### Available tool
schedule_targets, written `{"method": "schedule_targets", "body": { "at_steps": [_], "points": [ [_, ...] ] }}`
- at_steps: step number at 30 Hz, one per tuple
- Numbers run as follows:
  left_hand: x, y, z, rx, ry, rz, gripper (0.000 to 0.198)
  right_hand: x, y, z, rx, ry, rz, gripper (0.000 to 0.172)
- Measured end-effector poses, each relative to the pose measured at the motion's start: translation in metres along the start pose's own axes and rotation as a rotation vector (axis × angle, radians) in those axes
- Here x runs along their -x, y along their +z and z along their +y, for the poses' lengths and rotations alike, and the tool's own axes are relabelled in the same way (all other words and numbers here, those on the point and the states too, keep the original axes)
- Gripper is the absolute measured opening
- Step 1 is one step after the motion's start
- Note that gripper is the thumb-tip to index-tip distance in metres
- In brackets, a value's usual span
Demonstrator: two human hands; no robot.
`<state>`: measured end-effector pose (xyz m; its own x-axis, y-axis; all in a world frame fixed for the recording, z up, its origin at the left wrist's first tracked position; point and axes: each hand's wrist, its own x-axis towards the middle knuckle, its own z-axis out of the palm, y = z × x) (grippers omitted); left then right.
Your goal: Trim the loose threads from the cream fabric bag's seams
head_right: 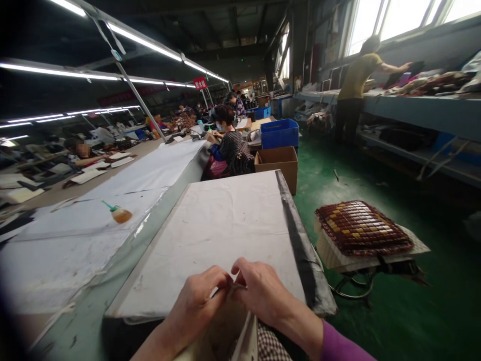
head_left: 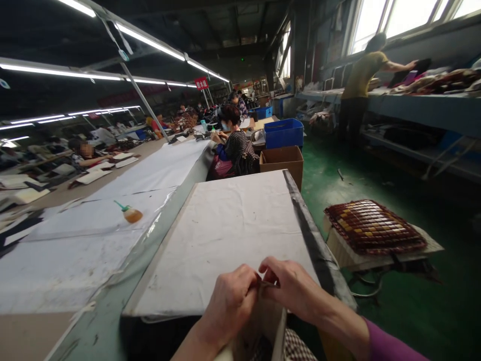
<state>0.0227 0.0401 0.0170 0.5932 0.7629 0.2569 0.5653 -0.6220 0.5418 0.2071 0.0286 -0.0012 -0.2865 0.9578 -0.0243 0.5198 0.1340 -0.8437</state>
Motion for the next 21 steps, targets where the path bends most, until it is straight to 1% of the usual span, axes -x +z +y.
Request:
{"method": "schedule_targets", "body": {
  "at_steps": [3,5,9,12,14,15,18,19,21],
  "points": [
    [-0.003,-0.001,-0.001,0.006,-0.024,0.001,0.016,-0.002,0.002,0.004,-0.018,-0.012,0.048,0.015],
    [-0.004,0.000,-0.003,0.004,-0.042,-0.010,0.016,-0.001,0.004,0.007,-0.031,-0.025,0.082,0.010],
    [-0.004,0.004,-0.004,-0.005,-0.094,-0.010,0.014,0.000,0.006,0.010,-0.052,-0.030,0.111,0.008],
    [-0.002,0.003,-0.002,-0.001,-0.175,-0.060,0.011,0.000,0.007,0.012,-0.073,-0.041,0.101,0.007],
    [0.000,0.000,-0.001,0.057,-0.244,-0.093,0.006,-0.001,0.007,0.012,-0.078,-0.041,0.095,0.007],
    [0.001,-0.002,0.000,0.115,-0.288,-0.098,0.006,-0.001,0.007,0.012,-0.073,-0.031,0.092,0.007],
    [0.003,-0.007,0.002,0.287,-0.410,-0.090,0.021,-0.003,0.006,0.013,-0.068,0.007,0.087,0.008],
    [0.003,-0.008,0.003,0.291,-0.430,-0.095,0.022,-0.004,0.006,0.014,-0.071,0.012,0.086,0.008],
    [0.002,-0.010,0.006,0.219,-0.446,-0.129,0.015,-0.004,0.006,0.014,-0.074,0.013,0.086,0.008]
  ]
}}
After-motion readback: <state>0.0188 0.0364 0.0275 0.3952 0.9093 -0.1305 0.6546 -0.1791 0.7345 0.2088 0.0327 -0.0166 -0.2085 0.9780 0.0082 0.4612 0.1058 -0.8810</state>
